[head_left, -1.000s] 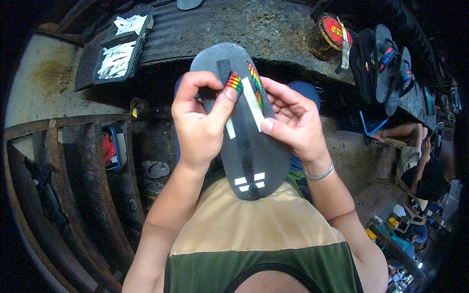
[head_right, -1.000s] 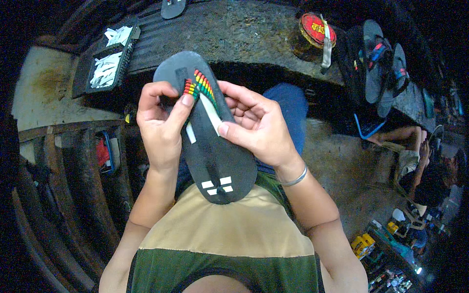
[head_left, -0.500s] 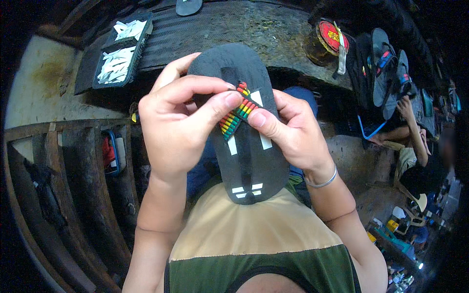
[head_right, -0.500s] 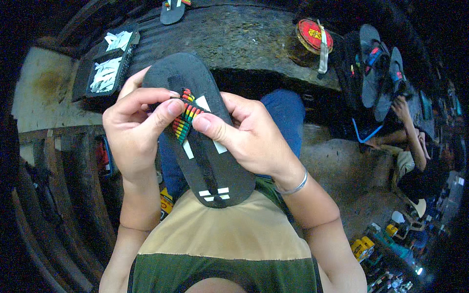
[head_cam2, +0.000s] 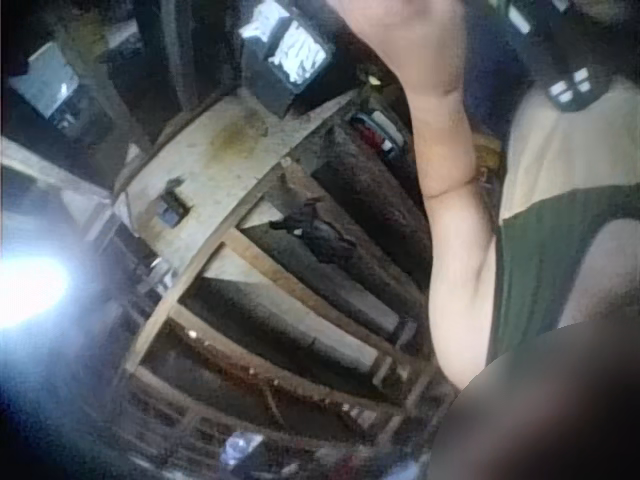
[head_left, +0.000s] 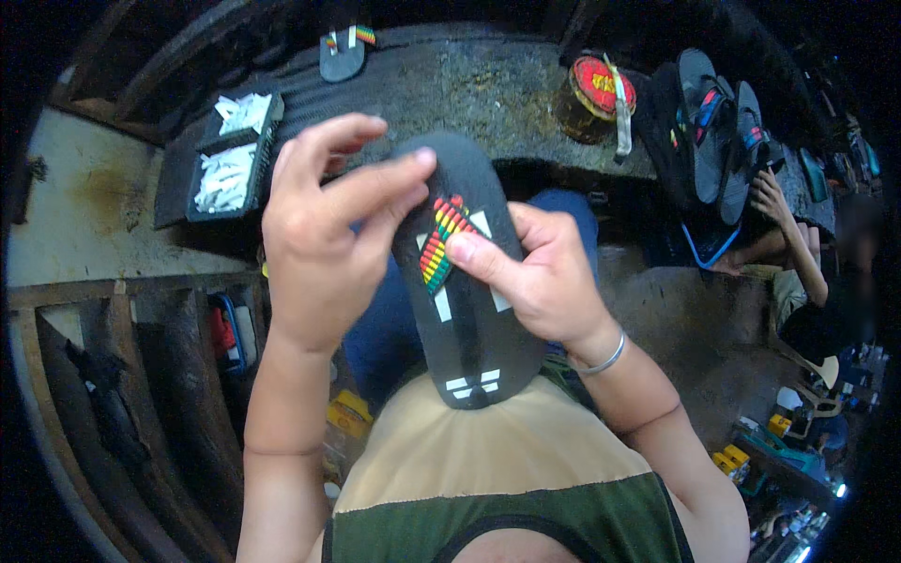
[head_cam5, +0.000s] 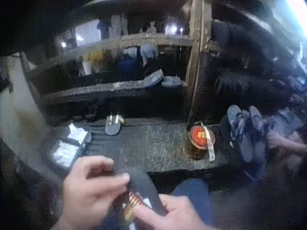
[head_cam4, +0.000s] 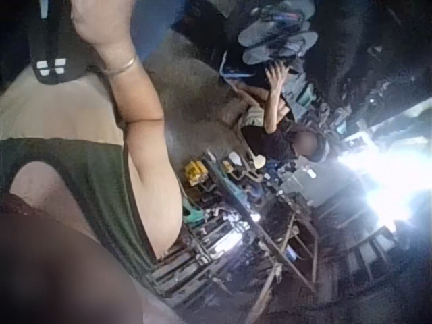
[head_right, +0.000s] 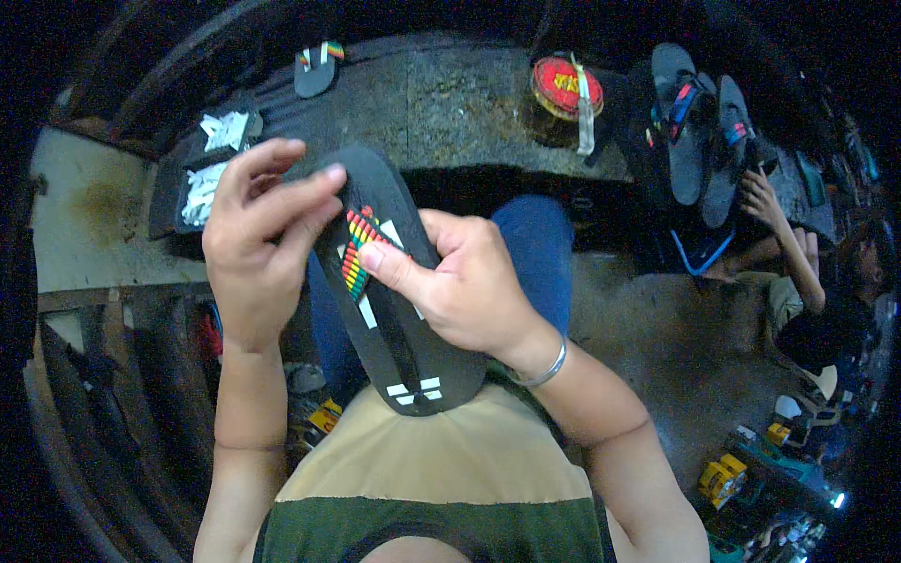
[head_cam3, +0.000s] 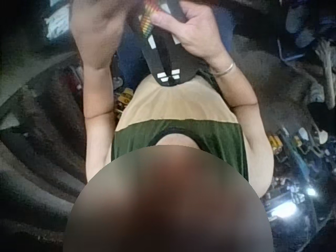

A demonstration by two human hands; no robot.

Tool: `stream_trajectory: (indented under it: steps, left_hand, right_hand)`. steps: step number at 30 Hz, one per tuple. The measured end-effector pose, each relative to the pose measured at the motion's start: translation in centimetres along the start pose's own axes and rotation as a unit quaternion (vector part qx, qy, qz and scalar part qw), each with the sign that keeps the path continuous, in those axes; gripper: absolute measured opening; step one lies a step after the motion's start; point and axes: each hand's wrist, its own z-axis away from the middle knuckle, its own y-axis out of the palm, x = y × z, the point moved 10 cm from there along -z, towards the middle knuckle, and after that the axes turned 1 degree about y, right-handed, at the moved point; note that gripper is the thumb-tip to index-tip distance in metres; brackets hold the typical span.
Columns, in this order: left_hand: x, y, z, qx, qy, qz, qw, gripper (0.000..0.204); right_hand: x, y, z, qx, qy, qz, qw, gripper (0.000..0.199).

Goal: The person assembles flip-flops by attaching straps to black rubber soles. They repeatedly pick up soles and straps, align the straps over adhesive patches, press them into place, and inspect the fit. The person handles multiple soles and different colored straps, placing finished pairs on a nearby shelf.

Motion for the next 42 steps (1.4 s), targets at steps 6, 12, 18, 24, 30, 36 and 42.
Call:
stream_trajectory:
  steps: [6,12,18,24,30,36,42]
  left_hand:
    - [-0.9,0.4,-2.9,0.119,-0.053,0.036,0.991,0.015]
    - [-5.7,0.2,-0.3,0.104,0.107,0.039,0.988,0.02]
    - [0.7,2.6,1.0,0.113,-0.076,0.171,0.976,0.028]
    - [0.0,-0.3,0.3,-0.002,0.023,0.14,0.99,0.037]
    - [7.3,4.0,3.9,0.207,-0.372,0.481,0.767,0.037]
    - [-1.0,-3.7,-2.8,0.025,0.073,0.11,0.991,0.049]
    - [0.4,2.1,-5.6,-0.118,0.11,0.094,0.982,0.049]
  right_hand:
    - [0.5,0.3,-0.4,-0.007,-0.05,0.078,0.996,0.023]
    - [-1.5,-1.0,-1.5,-0.041,-0.032,0.123,0.991,0.026]
    - [-2.1,0.0,-2.2,-0.003,-0.046,0.116,0.992,0.027]
    - [-1.9,0.6,-1.9,0.034,-0.015,0.105,0.994,0.027]
    - [2.7,1.3,-2.5,0.055,-0.097,0.143,0.984,0.03]
    - [9.7,-5.5,-3.5,-0.112,-0.076,0.188,0.973,0.038]
    - [10.9,-5.6,-4.6,-0.055,-0.159,-0.088,0.982,0.063]
